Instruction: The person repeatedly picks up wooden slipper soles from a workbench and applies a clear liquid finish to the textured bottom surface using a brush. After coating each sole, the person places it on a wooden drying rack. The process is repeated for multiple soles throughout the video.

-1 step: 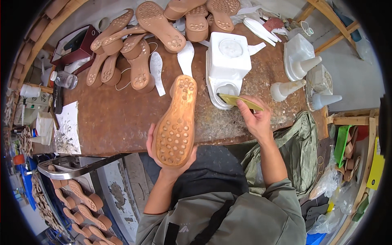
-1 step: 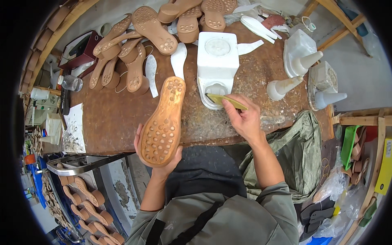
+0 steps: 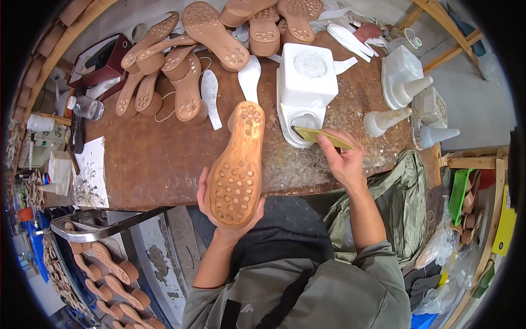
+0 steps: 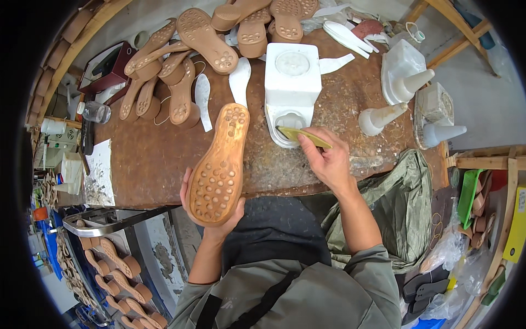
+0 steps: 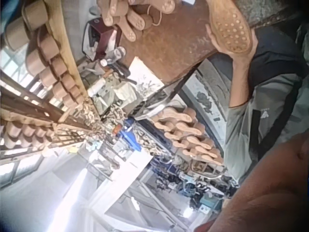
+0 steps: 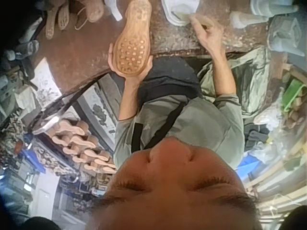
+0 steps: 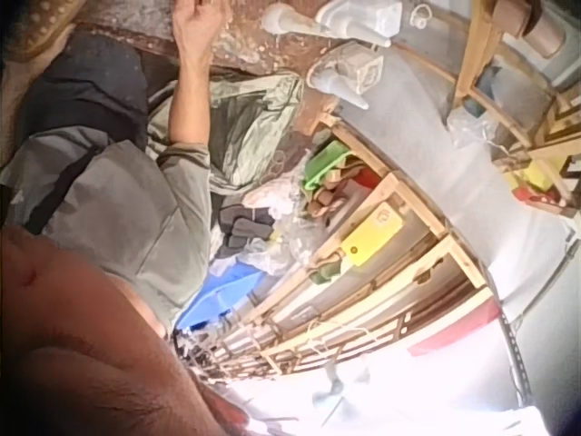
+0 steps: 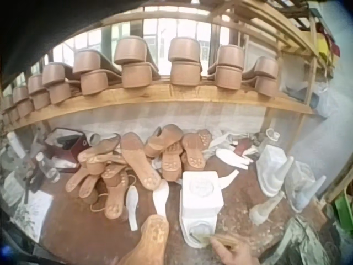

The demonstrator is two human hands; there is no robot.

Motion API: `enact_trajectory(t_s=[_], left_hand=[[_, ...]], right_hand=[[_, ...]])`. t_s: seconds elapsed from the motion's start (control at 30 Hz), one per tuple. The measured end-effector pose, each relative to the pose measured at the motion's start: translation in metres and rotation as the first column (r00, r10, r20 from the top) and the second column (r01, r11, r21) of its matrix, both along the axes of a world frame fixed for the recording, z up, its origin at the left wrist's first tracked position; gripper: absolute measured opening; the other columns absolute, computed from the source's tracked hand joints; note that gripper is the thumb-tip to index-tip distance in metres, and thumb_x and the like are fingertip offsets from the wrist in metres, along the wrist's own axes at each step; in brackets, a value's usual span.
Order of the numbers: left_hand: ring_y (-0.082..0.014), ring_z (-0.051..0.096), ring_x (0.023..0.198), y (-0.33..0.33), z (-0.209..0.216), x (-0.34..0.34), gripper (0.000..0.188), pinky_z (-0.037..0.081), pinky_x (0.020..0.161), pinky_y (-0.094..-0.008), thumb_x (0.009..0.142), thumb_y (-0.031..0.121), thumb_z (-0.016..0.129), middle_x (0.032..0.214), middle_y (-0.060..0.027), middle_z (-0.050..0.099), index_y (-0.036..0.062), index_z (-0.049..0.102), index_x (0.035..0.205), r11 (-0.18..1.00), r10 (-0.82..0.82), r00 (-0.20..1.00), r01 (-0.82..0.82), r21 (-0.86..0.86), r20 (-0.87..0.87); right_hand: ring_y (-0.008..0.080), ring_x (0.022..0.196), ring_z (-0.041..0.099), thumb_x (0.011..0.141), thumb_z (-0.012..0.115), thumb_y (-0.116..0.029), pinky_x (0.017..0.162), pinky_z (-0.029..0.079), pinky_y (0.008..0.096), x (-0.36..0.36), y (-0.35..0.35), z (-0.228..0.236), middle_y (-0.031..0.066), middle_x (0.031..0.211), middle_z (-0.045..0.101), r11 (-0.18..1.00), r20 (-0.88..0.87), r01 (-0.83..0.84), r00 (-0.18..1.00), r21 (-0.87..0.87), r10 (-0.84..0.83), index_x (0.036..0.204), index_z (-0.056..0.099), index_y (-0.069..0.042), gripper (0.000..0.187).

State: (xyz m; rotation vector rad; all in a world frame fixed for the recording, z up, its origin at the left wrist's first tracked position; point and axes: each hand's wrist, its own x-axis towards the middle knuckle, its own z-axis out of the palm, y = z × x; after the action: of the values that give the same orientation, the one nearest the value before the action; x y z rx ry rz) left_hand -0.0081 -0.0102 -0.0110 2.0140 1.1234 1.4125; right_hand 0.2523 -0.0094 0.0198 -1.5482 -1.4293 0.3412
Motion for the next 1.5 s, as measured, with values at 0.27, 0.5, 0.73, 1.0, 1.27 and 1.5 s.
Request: enact_trajectory(t_s=[0.27, 0.5, 0.73, 1.0, 1.27, 1.5], left_hand=[[-0.0375, 0.036, 0.128, 0.005, -0.014, 0.005, 0.108, 0.035, 0.104, -0.045, 0.062, 0.027, 0.084, 0.138, -0.0248, 0.026, 0.0023, 0.011, 0.138, 0.995, 0.004, 0.999, 0.0, 0.103, -0.035], [-0.0355, 0.038, 0.128, 0.007, -0.019, 0.005, 0.109, 0.036, 0.105, -0.0438, 0.06, 0.032, 0.085, 0.14, -0.0266, 0.026, 0.0055, 0.014, 0.139, 0.98, 0.062, 0.995, -0.046, 0.195, -0.075], [-0.0373, 0.037, 0.129, 0.007, -0.019, 0.006, 0.109, 0.036, 0.105, -0.045, 0.061, 0.028, 0.085, 0.14, -0.0268, 0.025, 0.0062, 0.012, 0.139, 0.982, 0.035, 0.997, -0.022, 0.186, -0.068], [-0.0398, 0.037, 0.126, 0.002, -0.013, 0.003, 0.106, 0.036, 0.104, -0.0461, 0.065, 0.036, 0.082, 0.135, -0.0229, 0.03, 0.0031, 0.012, 0.137, 0.961, 0.105, 0.992, -0.083, 0.264, -0.068], [-0.028, 0.042, 0.126, -0.038, 0.049, 0.006, 0.076, 0.037, 0.103, -0.0425, 0.087, 0.049, 0.05, 0.14, -0.0169, 0.038, 0.0059, 0.022, 0.142, 0.829, -0.057, 0.527, 0.498, -0.254, 0.848], [-0.0304, 0.042, 0.127, -0.052, 0.059, -0.009, 0.064, 0.037, 0.104, -0.0456, 0.09, 0.051, 0.036, 0.141, -0.0155, 0.039, 0.0142, 0.029, 0.142, 0.285, 0.04, -0.275, 0.925, 0.252, 0.961]], right_hand=[[0.0083, 0.057, 0.054, 0.088, 0.065, -0.013, 0.051, 0.042, 0.0219, 0.004, 0.006, -0.006, 0.005, 0.073, 0.063, 0.967, -0.534, -0.025, 0.837, -0.255, -0.119, 0.096, 0.066, 0.003, 0.018], [0.0057, 0.053, 0.05, 0.089, 0.065, -0.014, 0.048, 0.038, 0.0204, 0.012, 0.008, -0.004, 0.0015, 0.069, 0.06, 0.966, -0.52, -0.015, 0.845, -0.257, -0.125, 0.097, 0.065, 0.003, 0.019], [0.0057, 0.053, 0.049, 0.089, 0.065, -0.012, 0.048, 0.037, 0.0203, 0.01, 0.009, 0.003, 0.0014, 0.066, 0.059, 0.959, -0.548, -0.057, 0.829, -0.279, -0.111, 0.096, 0.066, 0.002, 0.016], [0.0056, 0.051, 0.051, 0.087, 0.066, -0.01, 0.046, 0.041, 0.021, 0.011, -0.031, 0.045, 0.0028, 0.067, 0.061, 0.89, -0.513, -0.162, 0.854, -0.427, -0.09, 0.092, 0.065, 0.004, 0.015], [0.0118, 0.054, 0.06, 0.079, 0.07, -0.002, 0.048, 0.046, 0.0229, -0.087, -0.077, 0.111, 0.0132, 0.072, 0.064, 0.939, -0.542, -0.341, 0.783, 0.034, 0.304, 0.087, 0.064, 0.007, 0.013], [0.013, 0.055, 0.062, 0.084, 0.063, 0.004, 0.047, 0.046, 0.0232, -0.115, -0.078, 0.125, 0.0141, 0.074, 0.064, 0.93, -0.466, -0.317, 0.806, 0.185, 0.367, 0.094, 0.061, 0.009, 0.012]])
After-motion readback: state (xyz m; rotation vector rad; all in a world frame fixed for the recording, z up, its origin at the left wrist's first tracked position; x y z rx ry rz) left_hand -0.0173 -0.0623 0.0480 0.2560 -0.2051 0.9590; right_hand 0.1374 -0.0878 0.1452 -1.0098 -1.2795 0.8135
